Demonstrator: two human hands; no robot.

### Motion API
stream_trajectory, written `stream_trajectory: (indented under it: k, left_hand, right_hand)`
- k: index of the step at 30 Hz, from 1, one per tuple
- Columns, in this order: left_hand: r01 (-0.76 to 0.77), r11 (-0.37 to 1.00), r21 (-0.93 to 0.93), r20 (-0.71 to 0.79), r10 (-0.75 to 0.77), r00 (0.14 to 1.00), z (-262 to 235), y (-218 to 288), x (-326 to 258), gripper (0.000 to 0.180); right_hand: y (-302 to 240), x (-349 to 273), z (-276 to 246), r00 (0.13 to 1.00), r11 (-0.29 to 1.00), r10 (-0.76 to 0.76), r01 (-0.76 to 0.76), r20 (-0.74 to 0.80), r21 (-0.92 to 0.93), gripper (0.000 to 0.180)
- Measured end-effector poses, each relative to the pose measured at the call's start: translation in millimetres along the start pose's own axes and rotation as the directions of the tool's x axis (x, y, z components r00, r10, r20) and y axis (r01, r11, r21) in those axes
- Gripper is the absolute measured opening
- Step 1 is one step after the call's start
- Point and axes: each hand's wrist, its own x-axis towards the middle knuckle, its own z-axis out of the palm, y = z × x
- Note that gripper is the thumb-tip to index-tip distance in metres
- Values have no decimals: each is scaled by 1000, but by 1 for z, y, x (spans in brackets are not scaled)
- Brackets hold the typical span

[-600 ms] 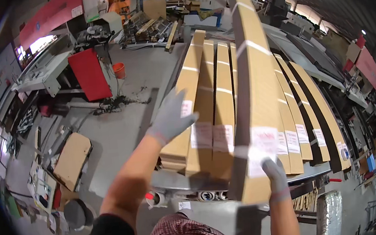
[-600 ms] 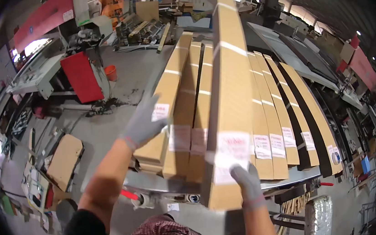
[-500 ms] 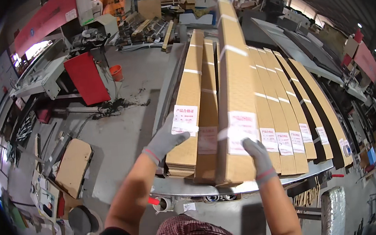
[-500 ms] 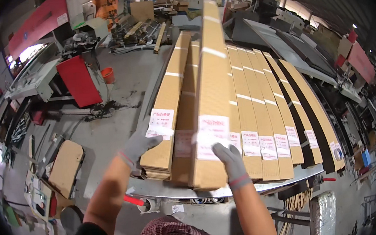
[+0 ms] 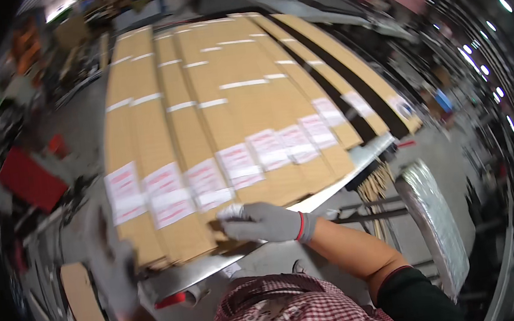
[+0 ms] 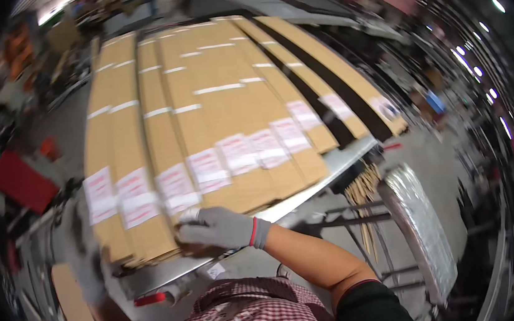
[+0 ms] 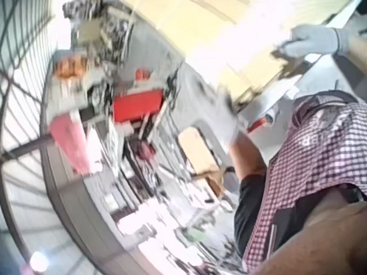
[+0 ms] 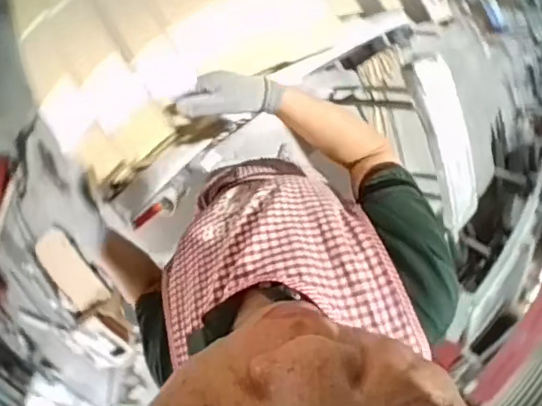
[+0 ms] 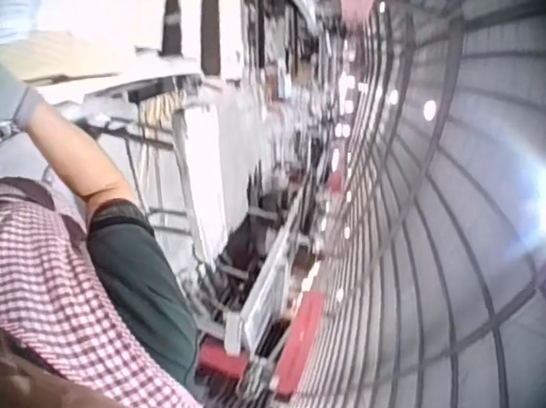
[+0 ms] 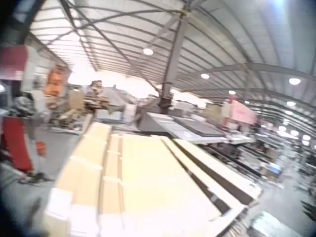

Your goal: The person bundles stacks of cardboard strips by wrapping them with white tape and then places the finished bundles onto a stack. They also apply white labels to long cardboard pieces before setting them aside.

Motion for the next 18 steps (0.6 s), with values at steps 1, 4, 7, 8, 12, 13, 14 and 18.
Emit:
stream_trajectory:
  k: [1,4,7,8,12,13,14,18]
  left_hand:
    - [38,997,-66,94,-32,995,10,30,1,66]
    - [-80,983,-165,276,124,953,87,62,-18,56]
    - [22,870,-493,583,312,751,198,109,-26,49]
    - [10,892,-452,693,344,633,244,123,-28,50]
    - [-104,928,-359,720,346,602,464,170,-50,55]
    - [-172,921,-348,592,359,721,527,168,-52,57]
    - [-392,920,-6,534,334,776,585,116,-37,70]
    - [409,850,-332,457,-234,858,697,90,34,77]
  right_hand:
    - [-4,-24,-13,999,1000,17,-17,44,9,42]
    - [39,-107,-63,992,998,-31,23,-121,-64,43]
    - [83,-204,-123,930,984,113,-154,-349,-92,45]
    - [124,-239,-143,883,986,-13,-68,-470,-155,49]
    - [183,-384,-233,747,953,210,-301,-631,-39,53]
    - [194,-419,-256,708,905,235,-409,-666,-115,52]
    - [208,-448,-266,636,965,65,-237,-769,-114,51]
    - [290,-585,-351,382,916,82,-393,-921,-81,46]
